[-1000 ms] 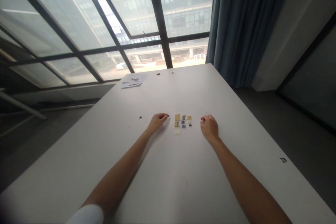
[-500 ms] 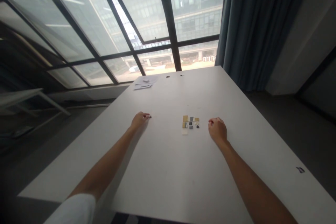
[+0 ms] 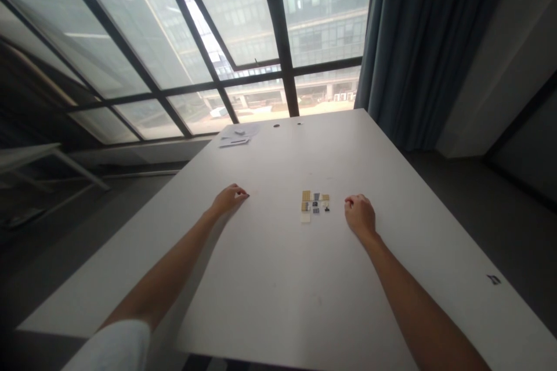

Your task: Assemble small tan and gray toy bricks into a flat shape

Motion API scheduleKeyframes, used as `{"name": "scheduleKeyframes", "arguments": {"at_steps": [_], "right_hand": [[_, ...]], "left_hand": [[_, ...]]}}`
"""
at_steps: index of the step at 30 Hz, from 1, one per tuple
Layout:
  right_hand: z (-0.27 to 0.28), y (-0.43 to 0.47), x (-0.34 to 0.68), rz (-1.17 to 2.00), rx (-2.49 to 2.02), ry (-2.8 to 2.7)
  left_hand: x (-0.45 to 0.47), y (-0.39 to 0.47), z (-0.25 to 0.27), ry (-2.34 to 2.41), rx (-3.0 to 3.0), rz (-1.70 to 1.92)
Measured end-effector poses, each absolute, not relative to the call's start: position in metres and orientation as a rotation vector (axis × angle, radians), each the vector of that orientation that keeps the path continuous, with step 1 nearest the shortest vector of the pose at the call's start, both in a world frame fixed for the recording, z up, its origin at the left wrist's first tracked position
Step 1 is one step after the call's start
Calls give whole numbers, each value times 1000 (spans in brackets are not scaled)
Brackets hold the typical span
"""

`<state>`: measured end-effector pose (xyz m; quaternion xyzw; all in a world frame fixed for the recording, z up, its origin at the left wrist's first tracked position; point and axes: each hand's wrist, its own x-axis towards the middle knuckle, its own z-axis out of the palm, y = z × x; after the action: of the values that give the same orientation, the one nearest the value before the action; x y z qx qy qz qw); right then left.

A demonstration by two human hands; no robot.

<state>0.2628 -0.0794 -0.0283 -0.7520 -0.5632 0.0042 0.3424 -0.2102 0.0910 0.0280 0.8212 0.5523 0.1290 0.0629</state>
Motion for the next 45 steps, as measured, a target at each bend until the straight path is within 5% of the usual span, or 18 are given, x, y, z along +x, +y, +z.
{"name": "scheduleKeyframes", "arguments": {"at_steps": [24, 45], "right_hand": [[-28, -79, 262, 21, -1931, -1445], [23, -107, 230, 185, -1224, -1885]], "left_hand": [[-203, 93, 24, 1438, 2503, 552], [36, -29, 37, 733, 2617, 813]]}}
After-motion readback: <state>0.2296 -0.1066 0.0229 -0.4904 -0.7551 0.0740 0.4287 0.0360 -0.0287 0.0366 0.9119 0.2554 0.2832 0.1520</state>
